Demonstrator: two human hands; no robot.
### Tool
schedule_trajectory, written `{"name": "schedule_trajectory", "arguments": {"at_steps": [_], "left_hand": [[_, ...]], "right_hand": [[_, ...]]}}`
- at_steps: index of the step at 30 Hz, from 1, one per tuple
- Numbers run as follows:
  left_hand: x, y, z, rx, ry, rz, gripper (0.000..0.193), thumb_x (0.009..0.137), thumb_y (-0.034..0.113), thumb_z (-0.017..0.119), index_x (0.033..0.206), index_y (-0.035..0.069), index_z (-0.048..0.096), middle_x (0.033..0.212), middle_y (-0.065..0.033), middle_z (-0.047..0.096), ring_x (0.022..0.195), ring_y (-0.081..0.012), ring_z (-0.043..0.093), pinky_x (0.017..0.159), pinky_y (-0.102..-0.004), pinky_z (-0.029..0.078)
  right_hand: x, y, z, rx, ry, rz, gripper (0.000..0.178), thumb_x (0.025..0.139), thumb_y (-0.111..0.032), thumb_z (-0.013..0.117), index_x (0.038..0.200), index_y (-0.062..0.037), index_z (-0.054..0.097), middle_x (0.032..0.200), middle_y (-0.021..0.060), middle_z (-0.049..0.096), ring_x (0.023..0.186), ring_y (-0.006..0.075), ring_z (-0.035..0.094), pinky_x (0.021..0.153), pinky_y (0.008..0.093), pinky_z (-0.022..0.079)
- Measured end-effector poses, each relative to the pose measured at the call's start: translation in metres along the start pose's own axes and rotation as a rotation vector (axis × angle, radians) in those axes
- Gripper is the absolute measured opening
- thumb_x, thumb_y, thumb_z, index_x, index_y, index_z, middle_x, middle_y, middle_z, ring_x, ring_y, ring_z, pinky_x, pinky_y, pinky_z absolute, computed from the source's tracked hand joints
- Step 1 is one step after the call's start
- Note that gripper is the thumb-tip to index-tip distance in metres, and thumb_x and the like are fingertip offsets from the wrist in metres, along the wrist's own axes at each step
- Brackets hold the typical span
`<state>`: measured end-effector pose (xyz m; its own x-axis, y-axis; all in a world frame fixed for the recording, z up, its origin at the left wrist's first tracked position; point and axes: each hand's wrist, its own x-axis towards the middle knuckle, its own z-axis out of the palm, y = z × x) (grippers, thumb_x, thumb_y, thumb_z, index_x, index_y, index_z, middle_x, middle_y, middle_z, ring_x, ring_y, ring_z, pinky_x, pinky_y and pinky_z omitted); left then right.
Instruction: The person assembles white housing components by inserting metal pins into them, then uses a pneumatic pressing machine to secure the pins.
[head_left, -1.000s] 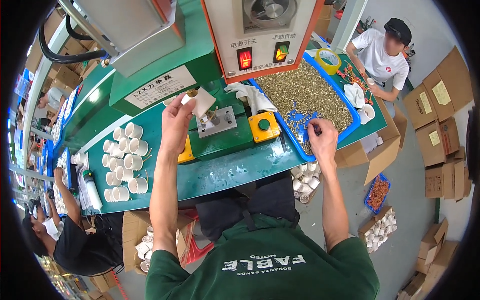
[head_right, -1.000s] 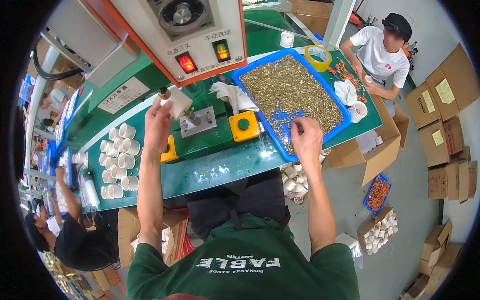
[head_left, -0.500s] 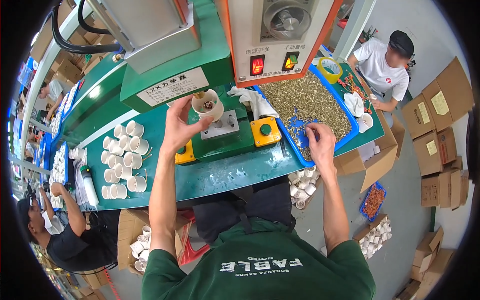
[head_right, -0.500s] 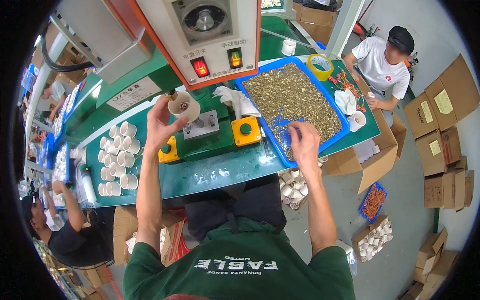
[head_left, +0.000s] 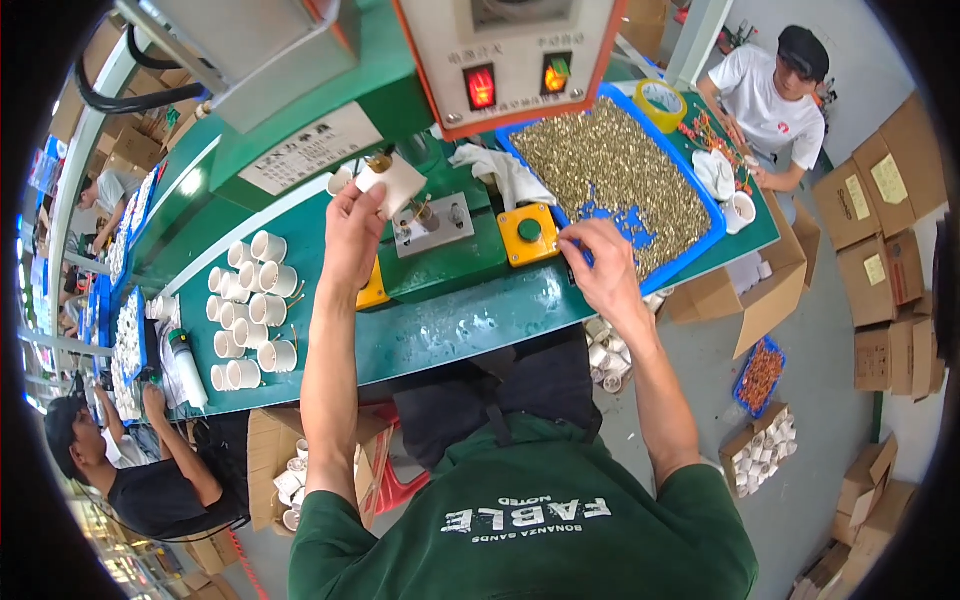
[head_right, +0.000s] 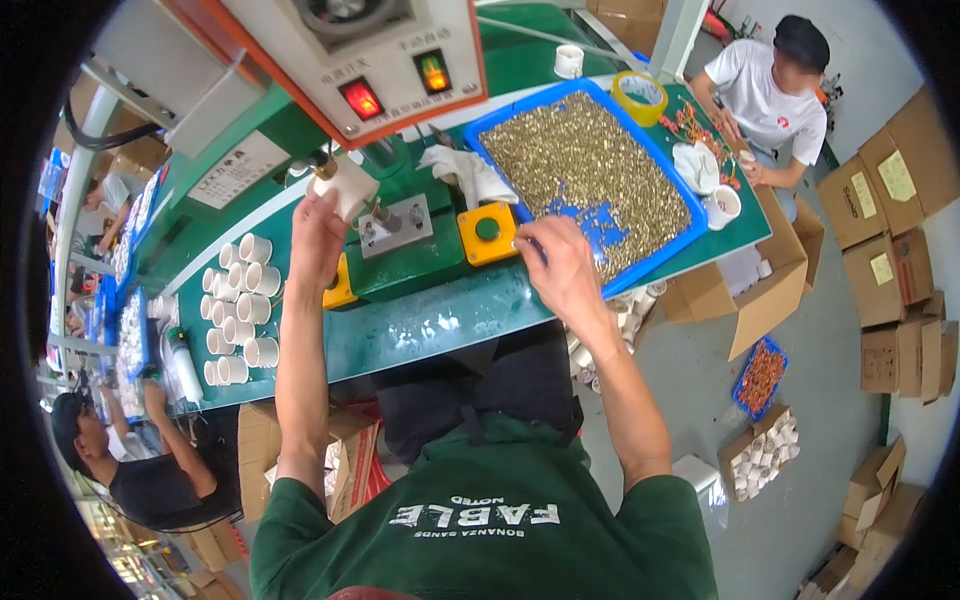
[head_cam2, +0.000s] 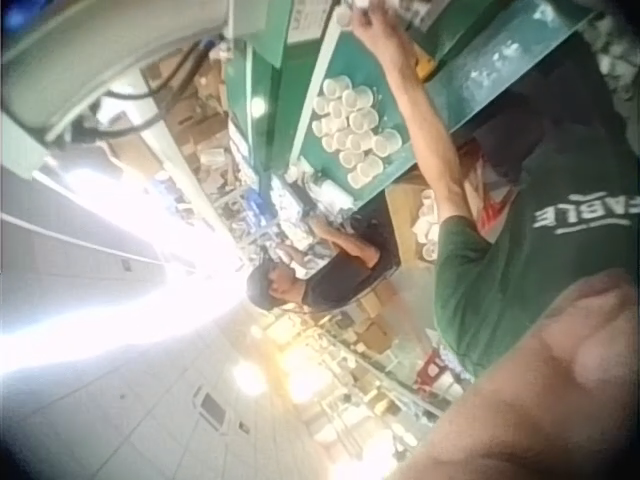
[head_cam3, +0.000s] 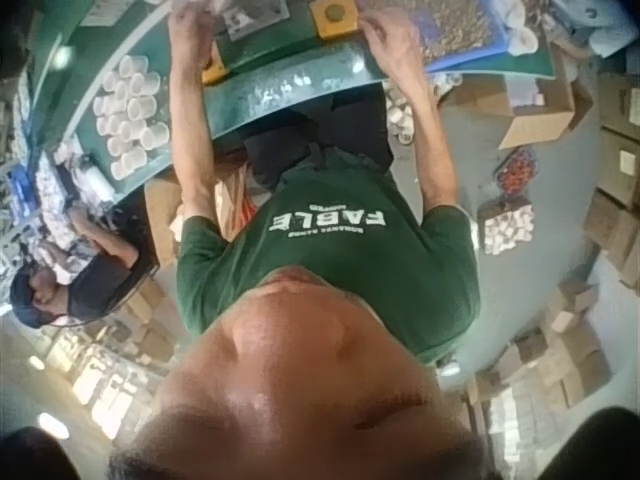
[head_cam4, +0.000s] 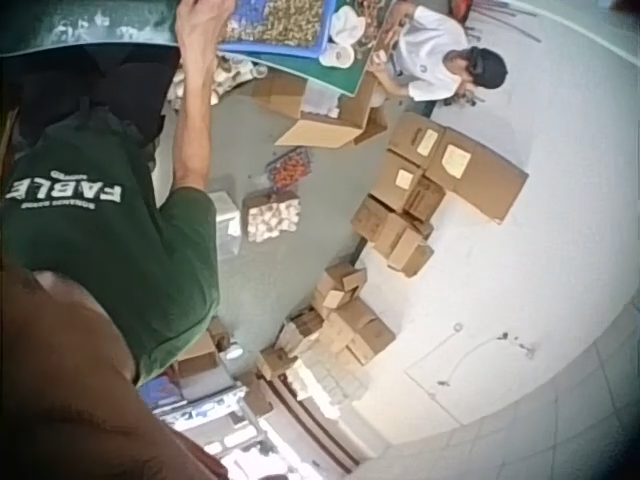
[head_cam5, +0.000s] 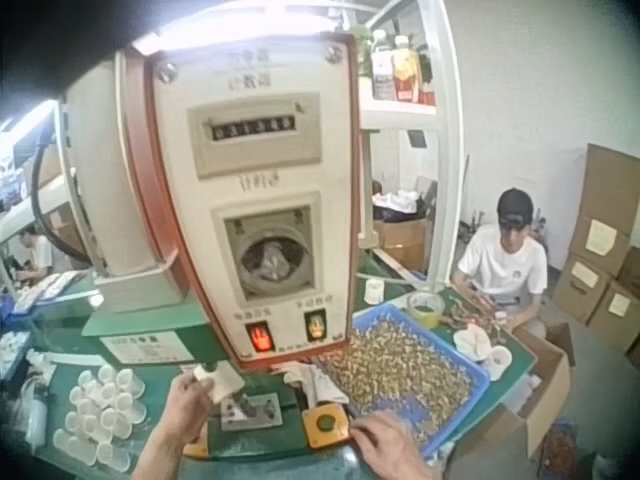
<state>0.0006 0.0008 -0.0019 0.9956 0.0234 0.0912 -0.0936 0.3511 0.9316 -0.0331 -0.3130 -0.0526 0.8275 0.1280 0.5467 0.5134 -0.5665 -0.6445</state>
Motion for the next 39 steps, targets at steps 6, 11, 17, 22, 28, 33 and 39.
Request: {"name": "schedule_trajectory", "arguments": {"at_steps": [6, 11, 17, 22, 28, 33, 39], "left_hand": [[0.006, 0.0, -0.003, 0.015, 0.042, -0.072, 0.032, 0.094, 0.023, 0.066, 0.113, -0.002, 0.058, 0.107, -0.0067, 0.066, 0.091, -0.0107, 0.063, 0.081, -0.025, 0.051], [0.004, 0.007, 0.002, 0.048, 0.028, -0.043, 0.034, 0.096, 0.024, 0.063, 0.114, -0.004, 0.057, 0.109, -0.0082, 0.066, 0.092, -0.012, 0.064, 0.084, -0.0262, 0.051], [0.0, 0.011, 0.009, 0.149, 0.049, -0.032, 0.033, 0.094, 0.022, 0.066, 0.116, -0.002, 0.059, 0.108, -0.0073, 0.067, 0.092, -0.0122, 0.064, 0.085, -0.0267, 0.051], [-0.005, 0.013, 0.009, 0.609, 0.053, 0.133, 0.044, 0.087, 0.01, 0.073, 0.123, -0.007, 0.055, 0.11, -0.0065, 0.066, 0.098, -0.0121, 0.062, 0.09, -0.0272, 0.049], [-0.009, -0.002, 0.007, 0.884, -0.124, 0.318, 0.056, 0.073, 0.009, 0.081, 0.123, -0.001, 0.059, 0.112, -0.0101, 0.068, 0.108, -0.0158, 0.062, 0.099, -0.0325, 0.045], [-0.037, -0.014, 0.005, 1.345, 0.073, 0.704, 0.044, 0.072, 0.017, 0.085, 0.108, 0.005, 0.063, 0.106, -0.0119, 0.063, 0.103, -0.0327, 0.056, 0.09, -0.0413, 0.044], [-0.102, -0.04, -0.028, 1.575, 0.246, 0.741, 0.03, 0.077, 0.006, 0.078, 0.103, 0.003, 0.063, 0.105, -0.0119, 0.066, 0.102, -0.031, 0.061, 0.093, -0.0415, 0.043]], "right_hand": [[-0.003, -0.005, -0.002, 0.018, -0.014, -0.006, 0.01, 0.082, -0.003, 0.07, 0.09, 0.0013, 0.066, 0.087, 0.0136, 0.065, 0.084, 0.0321, 0.063, 0.075, 0.0389, 0.05], [-0.004, -0.008, -0.004, 0.033, -0.014, -0.017, 0.009, 0.083, -0.006, 0.069, 0.089, -0.0003, 0.066, 0.09, 0.0131, 0.065, 0.088, 0.0323, 0.062, 0.078, 0.0404, 0.049], [-0.005, -0.01, -0.003, 0.038, -0.016, -0.026, 0.008, 0.083, -0.006, 0.068, 0.089, -0.0008, 0.065, 0.09, 0.012, 0.065, 0.087, 0.0314, 0.061, 0.077, 0.0401, 0.048], [-0.004, -0.013, -0.002, 0.029, -0.01, -0.061, 0.008, 0.082, -0.005, 0.069, 0.089, -0.0006, 0.065, 0.091, 0.0117, 0.065, 0.088, 0.0309, 0.061, 0.077, 0.0398, 0.049], [0.0, -0.017, 0.002, 0.028, -0.006, -0.11, 0.011, 0.08, -0.001, 0.069, 0.09, -0.0001, 0.065, 0.098, 0.0113, 0.066, 0.091, 0.0307, 0.061, 0.079, 0.0388, 0.05], [-0.003, -0.019, 0.003, -0.02, -0.068, -0.187, 0.014, 0.079, 0.0, 0.07, 0.091, 0.0007, 0.064, 0.103, 0.0124, 0.068, 0.092, 0.0308, 0.062, 0.081, 0.0389, 0.051], [0.0, -0.029, -0.003, -0.134, -0.156, -0.265, 0.016, 0.078, 0.002, 0.069, 0.093, 0.0005, 0.062, 0.107, 0.0122, 0.068, 0.091, 0.0311, 0.061, 0.08, 0.0399, 0.051]]}}
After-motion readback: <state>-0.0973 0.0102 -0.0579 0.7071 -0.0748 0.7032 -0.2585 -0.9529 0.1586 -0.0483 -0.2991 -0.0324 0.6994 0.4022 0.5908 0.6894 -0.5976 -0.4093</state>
